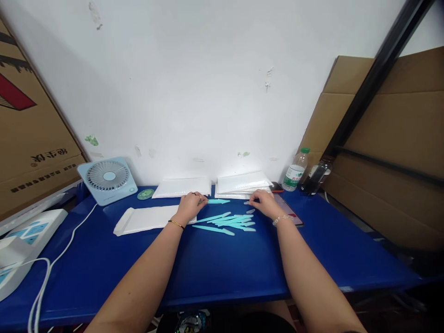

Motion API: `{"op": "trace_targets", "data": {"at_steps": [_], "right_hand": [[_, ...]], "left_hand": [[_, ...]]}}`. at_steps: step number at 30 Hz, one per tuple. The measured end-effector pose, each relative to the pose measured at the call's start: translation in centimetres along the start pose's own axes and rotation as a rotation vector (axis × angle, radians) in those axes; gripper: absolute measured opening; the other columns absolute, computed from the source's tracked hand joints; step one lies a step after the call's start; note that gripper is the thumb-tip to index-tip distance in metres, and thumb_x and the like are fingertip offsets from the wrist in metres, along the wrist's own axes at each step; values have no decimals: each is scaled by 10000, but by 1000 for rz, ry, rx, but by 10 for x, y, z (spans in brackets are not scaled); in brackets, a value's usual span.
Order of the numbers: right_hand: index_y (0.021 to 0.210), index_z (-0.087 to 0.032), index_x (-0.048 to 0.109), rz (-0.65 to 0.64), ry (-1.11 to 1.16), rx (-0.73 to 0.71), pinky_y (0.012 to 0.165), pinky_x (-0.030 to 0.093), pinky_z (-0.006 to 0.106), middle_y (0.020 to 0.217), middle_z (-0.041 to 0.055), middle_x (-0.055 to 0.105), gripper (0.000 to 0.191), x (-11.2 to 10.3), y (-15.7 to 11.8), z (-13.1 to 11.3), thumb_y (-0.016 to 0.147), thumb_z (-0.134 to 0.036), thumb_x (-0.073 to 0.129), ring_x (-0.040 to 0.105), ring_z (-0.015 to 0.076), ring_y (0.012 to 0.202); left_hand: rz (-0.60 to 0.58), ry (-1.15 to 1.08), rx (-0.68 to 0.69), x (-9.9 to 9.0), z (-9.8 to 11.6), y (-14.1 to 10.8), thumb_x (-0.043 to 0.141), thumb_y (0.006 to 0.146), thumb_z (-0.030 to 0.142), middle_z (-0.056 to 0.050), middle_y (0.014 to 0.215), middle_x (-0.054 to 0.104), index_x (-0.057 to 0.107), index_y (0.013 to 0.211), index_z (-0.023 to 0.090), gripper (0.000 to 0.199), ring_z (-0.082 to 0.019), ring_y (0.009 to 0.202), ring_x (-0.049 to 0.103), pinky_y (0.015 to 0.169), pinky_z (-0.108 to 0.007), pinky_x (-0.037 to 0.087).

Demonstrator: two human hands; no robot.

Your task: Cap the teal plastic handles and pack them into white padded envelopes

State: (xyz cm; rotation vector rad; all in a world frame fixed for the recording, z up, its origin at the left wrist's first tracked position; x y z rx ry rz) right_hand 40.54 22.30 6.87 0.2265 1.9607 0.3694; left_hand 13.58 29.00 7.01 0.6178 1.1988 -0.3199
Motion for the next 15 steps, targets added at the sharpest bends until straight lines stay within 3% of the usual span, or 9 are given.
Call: {"op": "trace_targets", "data": {"at_steps": [2,4,6,8,12,15], "right_hand": [[753,-210,660,-49,37,40,834,352,356,905,31,655,33,1,-3,10,737,-224,635,561,213,905],[868,-219,681,-119,134,29,806,399,326,952,36,665,156,5,-6,13,715,-233,656,576,201,886],[972,-223,681,-194,241,0,758,437,292,978,37,671,289,11,-9,10,684,-241,686,585,185,847],[964,-217,695,-233,283,-4,707,451,274,927,31,679,292,15,-9,8,672,-237,691,584,171,779],[835,-195,714,-159,210,56,653,443,274,780,22,666,146,14,-6,13,702,-209,655,562,161,684],[835,-191,701,-70,163,41,682,447,286,827,33,657,137,7,-3,11,707,-194,652,563,164,709]], "left_hand": [[5,10,14,4,-2,0,481,865,386,-7,1148,632,642,1097,315,291,-211,1049,548,874,-325,403],[5,8,65,9,1,0,496,860,344,0,1182,622,610,1162,326,324,-211,1075,543,887,-324,410],[-6,-3,119,13,5,0,478,869,295,3,1155,641,635,1135,314,310,-202,1067,550,895,-314,417],[-24,-29,154,16,8,1,462,870,250,-3,1104,664,670,1083,284,299,-189,1036,565,895,-296,427],[-79,-95,183,21,15,1,466,857,227,-4,1079,669,692,1037,262,291,-175,1005,584,869,-270,453],[-126,-102,220,20,25,-3,488,850,252,-12,1079,663,682,1056,267,283,-181,995,591,855,-271,455]]}}
Point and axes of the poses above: each hand's wrist, its own y-axis towards the middle knuckle, its own x-axis out of the palm, z = x × y, the point moved 7 cm from there along y, towards the middle knuckle
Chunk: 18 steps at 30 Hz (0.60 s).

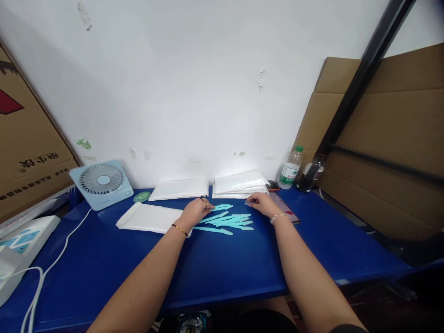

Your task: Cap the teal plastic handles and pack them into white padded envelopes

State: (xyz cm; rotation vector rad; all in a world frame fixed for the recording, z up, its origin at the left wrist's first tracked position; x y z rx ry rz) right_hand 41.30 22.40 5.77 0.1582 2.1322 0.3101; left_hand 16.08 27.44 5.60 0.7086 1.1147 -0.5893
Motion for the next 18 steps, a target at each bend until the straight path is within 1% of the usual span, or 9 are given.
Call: {"op": "trace_targets", "data": {"at_steps": [2,4,5,7,9,11,13,16,18], "right_hand": [[832,-192,692,52,14,-55,708,449,287,877,41,638,115,-3,0,-11,731,-203,637,564,163,747],[829,-198,685,44,67,-115,712,450,277,888,38,616,100,3,-1,-28,771,-225,608,563,156,761],[828,-201,682,6,97,-142,704,450,270,878,33,607,100,10,-1,-38,785,-239,601,562,150,754],[829,-206,679,-81,124,-190,681,448,260,865,28,591,99,27,-2,-57,781,-271,623,559,145,744],[830,-203,677,-137,119,-223,675,446,259,860,28,580,108,42,-2,-70,762,-283,654,556,148,749],[813,-197,672,-160,111,-235,670,442,259,851,26,574,102,51,-2,-76,756,-281,664,550,148,749],[792,-192,664,-168,114,-231,658,437,257,842,24,570,103,54,-1,-75,764,-291,657,544,145,738],[816,-194,662,-190,129,-230,655,437,258,853,24,571,133,56,-1,-72,767,-318,657,542,145,739],[841,-198,660,-202,125,-239,663,438,258,863,25,574,138,56,-1,-72,763,-312,662,544,148,749]], "left_hand": [[12,5,6,-5,7,-3,509,843,290,-20,1091,651,653,1101,272,297,-188,993,590,844,-276,450],[27,2,-20,-13,12,-6,529,826,350,-27,1057,649,652,1073,264,289,-189,954,596,799,-268,449],[12,-3,-31,-15,13,-8,543,810,383,-26,1013,653,665,1018,255,273,-185,919,600,766,-259,447],[-57,-20,-45,-14,15,-11,572,771,422,-17,896,660,682,871,237,238,-173,839,605,697,-240,433],[-135,-52,-61,-10,15,-13,582,749,407,-5,808,660,676,787,226,208,-160,779,604,642,-226,416],[-180,-100,-90,-4,14,-13,562,754,368,-1,780,663,668,775,217,185,-148,731,600,601,-217,404],[-190,-131,-110,1,13,-12,535,765,338,-3,782,670,660,769,209,179,-142,701,597,578,-216,397],[-159,-119,-104,4,15,-10,521,778,318,-5,794,678,643,761,208,165,-141,699,597,576,-217,388],[-127,-105,-100,2,16,-10,543,773,330,0,798,682,632,802,213,150,-141,709,601,582,-215,385]]}}
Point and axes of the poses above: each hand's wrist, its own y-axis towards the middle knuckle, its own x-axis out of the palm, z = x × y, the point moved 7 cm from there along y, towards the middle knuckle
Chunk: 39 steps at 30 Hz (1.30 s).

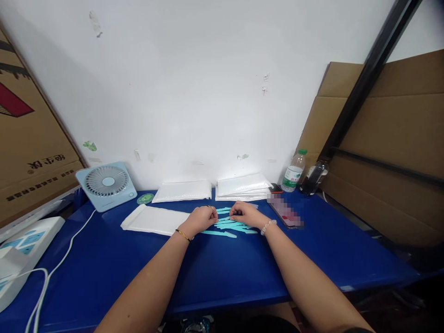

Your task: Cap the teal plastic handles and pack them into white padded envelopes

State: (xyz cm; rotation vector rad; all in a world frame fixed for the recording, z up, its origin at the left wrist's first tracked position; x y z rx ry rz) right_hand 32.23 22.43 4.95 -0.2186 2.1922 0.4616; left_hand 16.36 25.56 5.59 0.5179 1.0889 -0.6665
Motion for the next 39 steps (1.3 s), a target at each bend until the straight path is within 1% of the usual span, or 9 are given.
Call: {"op": "trace_targets", "data": {"at_steps": [4,13,16,19,24,29,32,36,39], "right_hand": [[837,-199,649,-7,-54,-20,662,432,258,867,25,573,96,1,1,-4,781,-276,637,543,149,750],[807,-197,618,-20,-86,-51,626,411,244,836,18,560,72,5,4,-15,824,-258,583,527,134,692],[794,-195,605,21,-83,-34,633,408,242,817,16,559,84,-8,2,-10,835,-255,564,525,131,686],[756,-184,599,116,-137,56,654,408,256,801,22,562,118,-33,-6,10,829,-270,565,531,139,695],[724,-177,629,153,-175,220,659,414,272,784,30,592,113,-58,-24,39,768,-281,615,540,158,707],[789,-195,663,2,-29,131,608,415,247,801,15,597,121,-35,-19,24,734,-300,639,535,143,683],[781,-187,647,-84,-16,126,560,392,228,772,7,597,104,-16,-14,18,702,-254,655,526,134,657],[758,-180,620,-79,8,99,553,378,219,727,-2,589,63,-9,-11,10,728,-236,627,509,122,634],[782,-183,615,-49,63,104,561,384,223,697,-9,589,80,-14,-10,8,762,-259,602,509,121,621]], "left_hand": [[9,23,4,-2,2,-1,568,768,337,9,804,682,625,828,224,139,-145,724,608,598,-218,389],[77,244,86,-5,16,2,406,868,229,-51,809,661,625,784,191,238,-176,758,602,687,-270,394],[153,250,101,-13,18,4,398,872,201,-56,853,664,626,793,195,241,-189,830,595,763,-305,383],[226,248,21,-20,10,6,394,882,212,-69,885,665,628,827,191,242,-201,883,587,810,-327,375],[210,213,-30,-16,-2,7,431,876,259,-57,919,668,643,863,202,219,-199,904,587,818,-321,383],[218,109,8,-15,3,3,521,835,360,-34,946,652,638,926,222,203,-190,897,589,774,-295,399],[164,57,74,-10,12,1,554,809,425,-20,916,655,644,917,228,242,-181,874,590,759,-285,390],[88,90,135,-2,22,2,544,823,362,1,830,667,660,834,240,169,-177,842,587,743,-295,355],[114,134,127,-7,23,4,511,840,288,-4,824,676,656,761,227,176,-175,824,583,745,-304,340]]}}
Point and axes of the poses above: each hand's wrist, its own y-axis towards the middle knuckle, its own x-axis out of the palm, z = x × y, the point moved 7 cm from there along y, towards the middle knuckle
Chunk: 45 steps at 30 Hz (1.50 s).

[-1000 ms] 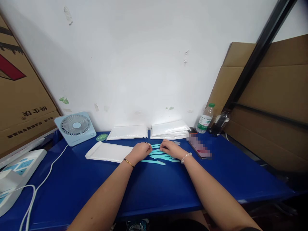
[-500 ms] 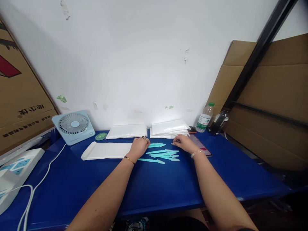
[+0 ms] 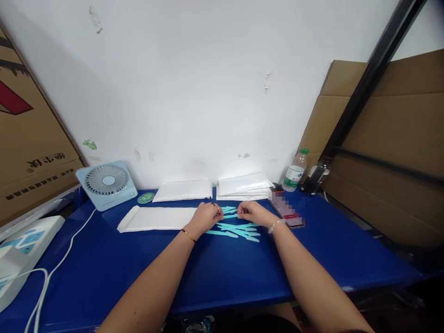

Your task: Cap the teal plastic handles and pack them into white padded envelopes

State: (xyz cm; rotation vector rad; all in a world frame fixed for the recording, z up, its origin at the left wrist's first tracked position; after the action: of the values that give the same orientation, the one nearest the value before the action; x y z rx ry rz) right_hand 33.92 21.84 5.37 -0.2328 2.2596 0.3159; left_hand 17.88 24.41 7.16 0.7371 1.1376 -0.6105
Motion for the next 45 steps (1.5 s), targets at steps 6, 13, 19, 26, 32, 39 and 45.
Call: {"op": "trace_targets", "data": {"at_steps": [6,13,19,26,32,39,45], "right_hand": [[746,-170,607,186,-60,139,588,397,247,681,4,589,106,-35,-9,23,744,-276,607,521,135,626],[796,-166,660,-104,27,146,608,409,246,758,18,622,226,-35,-27,21,660,-344,693,537,146,678],[718,-157,663,-232,-56,111,573,382,237,738,19,577,140,-16,-23,5,667,-286,686,505,133,641],[738,-179,622,-1,-50,-49,635,397,240,812,15,542,79,-17,-10,-9,737,-254,646,518,138,712],[690,-175,623,223,-208,72,687,400,257,809,26,564,85,-52,-17,18,740,-243,614,533,153,739],[772,-172,669,-51,-63,77,613,405,240,779,22,626,146,-34,-24,3,695,-295,659,541,146,687],[695,-160,651,-306,-83,79,528,371,223,660,-2,577,150,0,-23,-8,650,-291,707,512,123,592]], "left_hand": [[117,115,-178,-21,-29,-5,479,846,264,-44,872,678,671,794,219,204,-215,900,570,791,-333,341],[137,48,-181,-21,-34,-9,576,787,321,-4,895,675,664,883,256,146,-194,903,578,780,-302,366],[71,-78,-18,-10,-2,-8,495,855,447,5,919,674,666,919,255,265,-177,922,581,790,-288,363],[36,73,12,-5,5,-3,501,871,390,-29,878,693,688,838,225,252,-201,897,586,745,-309,343],[150,80,-185,-20,-37,-7,491,867,353,-15,905,695,699,851,258,229,-213,909,590,773,-321,364],[187,2,-200,-20,-37,-11,571,802,403,-23,1064,657,639,1094,293,320,-234,1034,547,862,-341,380],[55,-86,-10,-9,-5,-10,510,843,456,-6,1002,673,666,976,266,279,-199,983,566,839,-315,366]]}}
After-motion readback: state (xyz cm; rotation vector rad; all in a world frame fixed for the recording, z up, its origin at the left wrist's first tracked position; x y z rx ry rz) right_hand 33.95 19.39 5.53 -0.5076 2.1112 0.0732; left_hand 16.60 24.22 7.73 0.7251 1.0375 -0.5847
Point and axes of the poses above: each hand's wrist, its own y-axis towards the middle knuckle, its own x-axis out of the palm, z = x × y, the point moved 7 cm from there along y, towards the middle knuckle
